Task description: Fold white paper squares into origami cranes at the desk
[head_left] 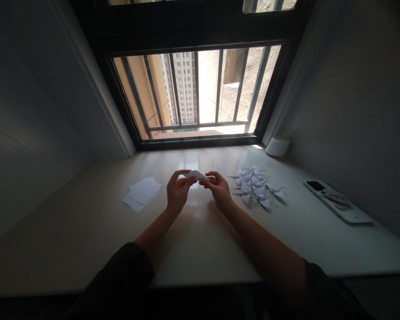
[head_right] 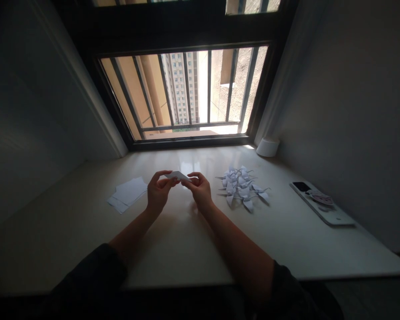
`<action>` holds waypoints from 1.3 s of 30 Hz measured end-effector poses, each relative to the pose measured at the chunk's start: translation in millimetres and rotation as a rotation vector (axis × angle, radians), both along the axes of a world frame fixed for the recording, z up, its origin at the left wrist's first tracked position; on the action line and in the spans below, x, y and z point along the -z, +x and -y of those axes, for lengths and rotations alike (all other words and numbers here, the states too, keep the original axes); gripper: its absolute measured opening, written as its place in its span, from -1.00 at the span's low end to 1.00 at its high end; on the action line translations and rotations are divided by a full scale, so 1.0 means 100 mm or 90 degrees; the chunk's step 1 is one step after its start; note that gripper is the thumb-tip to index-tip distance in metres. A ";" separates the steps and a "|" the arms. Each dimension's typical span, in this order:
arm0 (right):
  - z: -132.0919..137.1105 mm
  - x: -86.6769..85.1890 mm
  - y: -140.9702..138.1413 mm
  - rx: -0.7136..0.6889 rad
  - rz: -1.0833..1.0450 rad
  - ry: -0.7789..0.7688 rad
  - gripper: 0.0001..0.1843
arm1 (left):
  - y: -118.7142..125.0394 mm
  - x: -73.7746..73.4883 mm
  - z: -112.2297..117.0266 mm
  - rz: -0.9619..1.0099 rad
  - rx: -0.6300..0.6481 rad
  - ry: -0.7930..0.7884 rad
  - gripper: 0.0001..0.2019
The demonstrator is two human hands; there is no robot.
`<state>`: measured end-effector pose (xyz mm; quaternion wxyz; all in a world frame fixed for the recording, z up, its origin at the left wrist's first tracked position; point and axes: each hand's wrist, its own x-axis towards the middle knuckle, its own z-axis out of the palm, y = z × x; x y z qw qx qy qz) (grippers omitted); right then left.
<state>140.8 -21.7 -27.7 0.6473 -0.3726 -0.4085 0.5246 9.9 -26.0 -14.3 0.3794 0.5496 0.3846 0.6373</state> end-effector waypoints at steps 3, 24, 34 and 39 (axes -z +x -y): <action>0.00 0.00 0.01 -0.016 0.009 -0.010 -0.62 | -0.01 0.01 -0.01 -0.003 -0.006 -0.002 -0.67; 0.00 -0.01 0.10 -0.111 0.131 0.101 -0.52 | -0.09 0.04 -0.11 -0.010 -0.010 0.021 -0.74; -0.08 0.06 0.12 -0.091 0.168 0.122 -0.70 | -0.22 -0.04 -0.08 -0.400 0.026 0.079 -0.77; -0.06 0.05 0.12 -0.139 0.203 0.104 -0.73 | -0.22 0.00 -0.10 -0.375 0.047 0.070 -0.67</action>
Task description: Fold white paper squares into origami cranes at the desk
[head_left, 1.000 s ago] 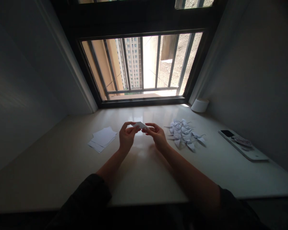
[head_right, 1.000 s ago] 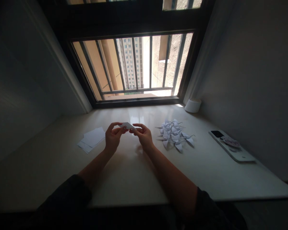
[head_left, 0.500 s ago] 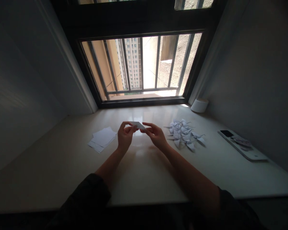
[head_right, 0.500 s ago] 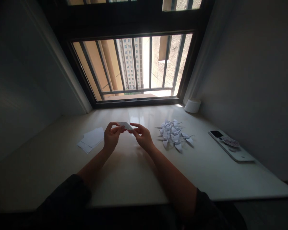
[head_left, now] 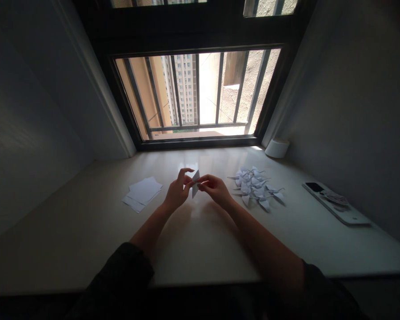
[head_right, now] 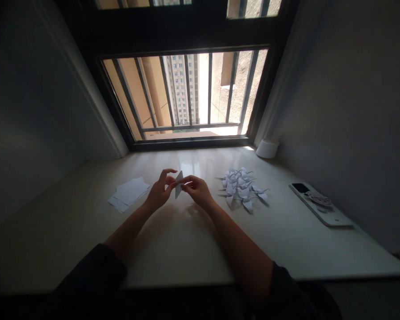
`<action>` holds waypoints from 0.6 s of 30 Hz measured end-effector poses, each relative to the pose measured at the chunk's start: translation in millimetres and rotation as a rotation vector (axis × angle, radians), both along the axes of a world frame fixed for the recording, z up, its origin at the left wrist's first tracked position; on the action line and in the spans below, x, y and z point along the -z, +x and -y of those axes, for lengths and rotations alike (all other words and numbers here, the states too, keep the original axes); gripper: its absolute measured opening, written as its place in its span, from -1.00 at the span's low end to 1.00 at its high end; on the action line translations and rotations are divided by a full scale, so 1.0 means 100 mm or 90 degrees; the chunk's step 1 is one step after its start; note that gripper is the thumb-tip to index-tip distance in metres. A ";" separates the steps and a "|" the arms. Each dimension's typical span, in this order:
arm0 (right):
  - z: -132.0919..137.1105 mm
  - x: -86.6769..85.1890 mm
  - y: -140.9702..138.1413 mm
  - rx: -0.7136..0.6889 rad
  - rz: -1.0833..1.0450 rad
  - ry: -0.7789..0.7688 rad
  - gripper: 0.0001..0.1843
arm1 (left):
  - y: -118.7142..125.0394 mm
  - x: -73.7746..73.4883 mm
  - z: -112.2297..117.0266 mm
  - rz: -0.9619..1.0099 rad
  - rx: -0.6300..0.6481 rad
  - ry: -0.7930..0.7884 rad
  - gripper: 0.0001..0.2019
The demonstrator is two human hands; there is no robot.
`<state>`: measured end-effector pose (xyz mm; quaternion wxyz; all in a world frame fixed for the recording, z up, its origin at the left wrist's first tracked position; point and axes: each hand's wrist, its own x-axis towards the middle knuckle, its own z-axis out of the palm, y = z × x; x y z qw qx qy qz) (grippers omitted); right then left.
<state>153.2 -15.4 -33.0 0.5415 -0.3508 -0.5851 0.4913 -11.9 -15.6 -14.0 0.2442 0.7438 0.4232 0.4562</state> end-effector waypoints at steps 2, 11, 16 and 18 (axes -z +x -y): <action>0.01 -0.01 0.00 0.004 -0.003 -0.006 -0.69 | 0.02 0.03 -0.01 0.063 0.010 -0.043 -0.64; -0.02 0.04 0.01 0.172 -0.014 0.063 -0.67 | 0.07 0.05 -0.04 0.229 0.065 -0.143 -0.65; -0.01 0.01 0.01 0.181 0.009 0.073 -0.68 | 0.08 0.03 -0.05 0.266 0.046 -0.163 -0.70; 0.00 0.00 0.00 0.153 -0.013 0.063 -0.63 | 0.08 0.02 -0.06 0.276 0.036 -0.154 -0.71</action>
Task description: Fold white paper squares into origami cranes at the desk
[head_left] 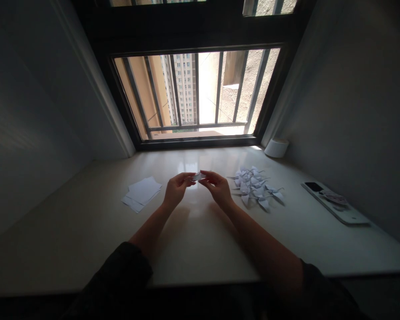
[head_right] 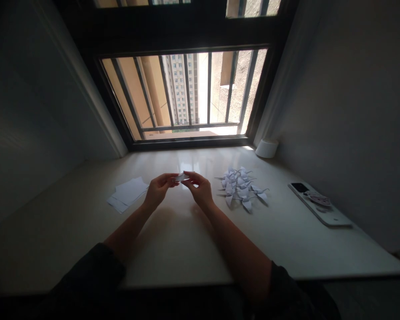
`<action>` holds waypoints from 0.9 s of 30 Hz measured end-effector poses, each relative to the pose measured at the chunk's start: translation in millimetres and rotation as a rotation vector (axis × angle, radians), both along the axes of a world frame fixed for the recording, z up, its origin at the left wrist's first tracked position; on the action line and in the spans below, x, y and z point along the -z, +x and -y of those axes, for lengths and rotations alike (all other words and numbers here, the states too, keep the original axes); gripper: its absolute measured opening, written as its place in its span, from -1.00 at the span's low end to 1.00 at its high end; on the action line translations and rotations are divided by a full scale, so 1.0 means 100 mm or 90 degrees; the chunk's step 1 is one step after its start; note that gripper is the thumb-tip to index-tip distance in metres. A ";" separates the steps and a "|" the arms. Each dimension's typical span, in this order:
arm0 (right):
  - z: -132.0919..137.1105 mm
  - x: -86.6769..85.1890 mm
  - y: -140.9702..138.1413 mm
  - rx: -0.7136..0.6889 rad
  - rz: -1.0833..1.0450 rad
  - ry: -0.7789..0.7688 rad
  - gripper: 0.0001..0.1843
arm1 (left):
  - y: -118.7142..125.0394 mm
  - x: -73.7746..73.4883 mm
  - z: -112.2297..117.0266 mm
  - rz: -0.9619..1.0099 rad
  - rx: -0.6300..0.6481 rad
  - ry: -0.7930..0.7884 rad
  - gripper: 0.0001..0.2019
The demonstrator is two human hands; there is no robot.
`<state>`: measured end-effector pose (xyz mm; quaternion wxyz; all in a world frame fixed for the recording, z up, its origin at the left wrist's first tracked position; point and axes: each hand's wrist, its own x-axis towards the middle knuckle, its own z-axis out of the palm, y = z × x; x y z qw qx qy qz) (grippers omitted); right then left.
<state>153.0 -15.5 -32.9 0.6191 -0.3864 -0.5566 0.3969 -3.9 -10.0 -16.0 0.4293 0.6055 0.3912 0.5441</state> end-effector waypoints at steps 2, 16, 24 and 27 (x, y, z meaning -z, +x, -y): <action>0.01 -0.01 -0.01 -0.044 -0.025 -0.010 -0.60 | 0.00 -0.01 0.00 -0.001 -0.006 0.002 -0.72; -0.03 0.00 -0.02 -0.078 -0.102 -0.021 -0.73 | -0.02 0.02 0.02 0.005 -0.050 0.035 -0.76; 0.01 -0.04 -0.03 -0.046 -0.106 -0.011 -0.83 | -0.04 0.01 0.03 -0.035 -0.073 0.057 -0.84; 0.00 -0.03 -0.03 -0.039 -0.112 -0.014 -0.83 | -0.01 0.04 0.04 -0.016 -0.091 0.048 -0.84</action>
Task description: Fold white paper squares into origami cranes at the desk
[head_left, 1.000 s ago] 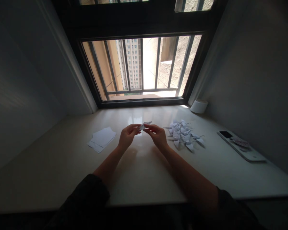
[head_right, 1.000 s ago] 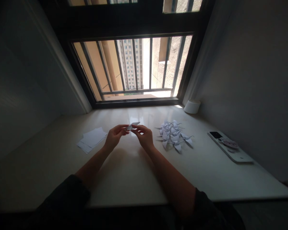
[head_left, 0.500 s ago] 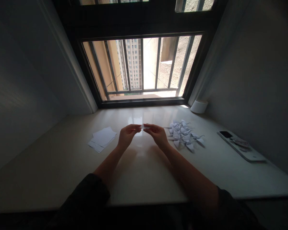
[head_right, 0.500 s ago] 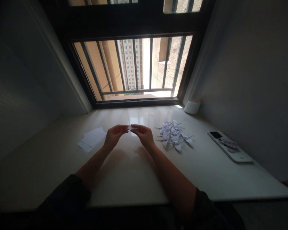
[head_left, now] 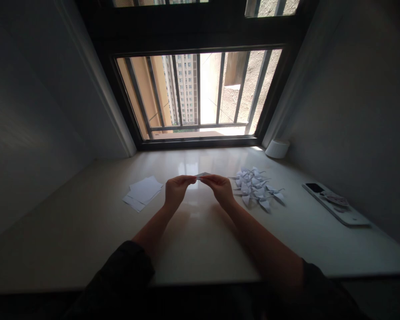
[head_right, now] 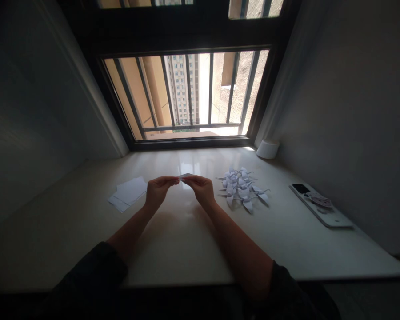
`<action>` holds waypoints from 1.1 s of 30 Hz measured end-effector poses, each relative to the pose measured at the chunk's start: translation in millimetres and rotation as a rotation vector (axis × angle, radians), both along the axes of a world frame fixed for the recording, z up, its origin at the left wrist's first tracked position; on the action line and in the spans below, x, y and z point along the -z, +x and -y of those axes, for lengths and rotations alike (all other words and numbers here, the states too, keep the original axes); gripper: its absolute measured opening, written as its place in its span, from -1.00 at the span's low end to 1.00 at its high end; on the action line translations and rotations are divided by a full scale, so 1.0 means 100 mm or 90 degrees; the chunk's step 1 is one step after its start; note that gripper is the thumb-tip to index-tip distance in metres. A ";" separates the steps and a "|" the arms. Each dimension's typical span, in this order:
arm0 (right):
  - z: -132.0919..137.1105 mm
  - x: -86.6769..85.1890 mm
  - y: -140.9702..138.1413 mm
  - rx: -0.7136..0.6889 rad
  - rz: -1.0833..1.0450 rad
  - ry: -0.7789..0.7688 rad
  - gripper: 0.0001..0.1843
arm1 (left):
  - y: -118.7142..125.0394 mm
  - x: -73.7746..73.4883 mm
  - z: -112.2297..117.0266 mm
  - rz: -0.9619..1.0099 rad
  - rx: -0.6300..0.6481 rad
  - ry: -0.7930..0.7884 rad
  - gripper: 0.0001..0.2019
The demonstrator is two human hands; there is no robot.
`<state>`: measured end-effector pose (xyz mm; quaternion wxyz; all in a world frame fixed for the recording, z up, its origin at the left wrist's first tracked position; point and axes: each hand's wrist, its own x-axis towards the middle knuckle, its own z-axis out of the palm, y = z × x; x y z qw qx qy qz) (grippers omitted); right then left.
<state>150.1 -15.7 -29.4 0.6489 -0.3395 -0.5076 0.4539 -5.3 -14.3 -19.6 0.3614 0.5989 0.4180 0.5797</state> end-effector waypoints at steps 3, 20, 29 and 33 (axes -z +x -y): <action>-0.01 0.01 0.00 0.010 0.004 0.011 -0.83 | 0.03 0.02 0.02 0.010 -0.015 0.000 -0.84; 0.00 -0.02 0.03 0.000 -0.022 -0.047 -0.76 | 0.05 0.12 -0.02 0.063 0.012 -0.020 -0.71; -0.05 -0.01 0.09 -0.019 0.001 -0.009 -0.81 | 0.03 0.07 -0.03 0.028 0.028 -0.032 -0.78; -0.06 0.03 0.09 -0.018 0.018 -0.006 -0.82 | 0.04 0.09 -0.03 0.063 0.032 -0.074 -0.76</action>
